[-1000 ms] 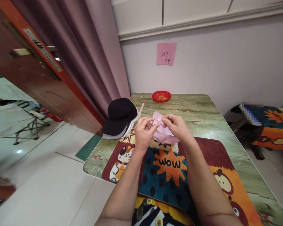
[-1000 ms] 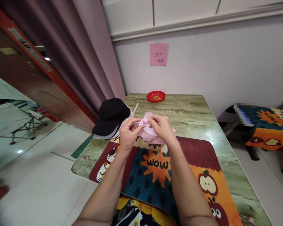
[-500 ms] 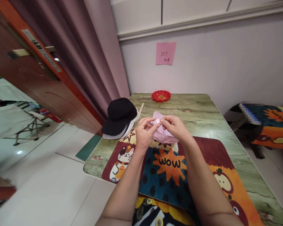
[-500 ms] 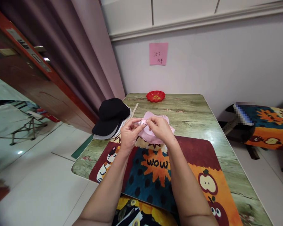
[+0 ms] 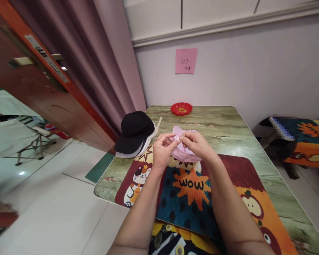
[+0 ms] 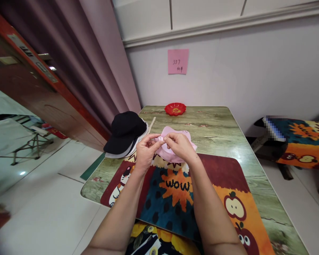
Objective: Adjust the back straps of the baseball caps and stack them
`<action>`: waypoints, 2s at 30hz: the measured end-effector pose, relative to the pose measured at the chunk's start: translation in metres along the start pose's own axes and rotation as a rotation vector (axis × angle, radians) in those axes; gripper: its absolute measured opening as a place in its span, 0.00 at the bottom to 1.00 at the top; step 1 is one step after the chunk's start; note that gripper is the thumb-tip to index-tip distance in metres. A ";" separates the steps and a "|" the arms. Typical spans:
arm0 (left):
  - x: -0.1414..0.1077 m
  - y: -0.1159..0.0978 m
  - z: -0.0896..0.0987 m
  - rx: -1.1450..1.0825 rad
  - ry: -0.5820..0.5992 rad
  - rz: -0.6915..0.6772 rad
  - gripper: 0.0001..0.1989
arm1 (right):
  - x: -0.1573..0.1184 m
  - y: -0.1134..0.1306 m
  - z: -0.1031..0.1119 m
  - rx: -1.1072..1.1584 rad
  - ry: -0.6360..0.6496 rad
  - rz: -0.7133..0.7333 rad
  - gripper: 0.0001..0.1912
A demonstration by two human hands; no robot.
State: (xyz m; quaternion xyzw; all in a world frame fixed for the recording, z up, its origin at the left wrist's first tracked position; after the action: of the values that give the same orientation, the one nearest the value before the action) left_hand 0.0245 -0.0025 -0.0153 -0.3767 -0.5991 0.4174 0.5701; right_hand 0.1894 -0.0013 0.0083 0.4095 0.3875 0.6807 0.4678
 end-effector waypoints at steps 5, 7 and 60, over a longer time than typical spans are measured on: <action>0.001 -0.001 0.001 -0.036 0.028 0.053 0.19 | -0.002 0.005 0.002 0.039 0.003 0.014 0.17; 0.001 -0.001 0.002 -0.041 0.047 0.068 0.19 | -0.003 0.006 0.003 0.051 0.009 0.029 0.17; -0.004 -0.016 0.003 0.007 0.110 0.083 0.17 | -0.004 0.006 0.008 0.118 0.054 0.100 0.09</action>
State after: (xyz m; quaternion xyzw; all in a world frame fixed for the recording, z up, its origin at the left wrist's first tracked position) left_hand 0.0225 -0.0121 -0.0021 -0.4216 -0.5492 0.4215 0.5857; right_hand 0.1961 -0.0051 0.0156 0.4369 0.4186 0.6899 0.3976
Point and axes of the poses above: each hand's wrist, its own x-axis towards the middle knuckle, its own z-axis out of the back of the hand, y = z × x, the point moved 1 cm from there along x, towards the middle knuckle
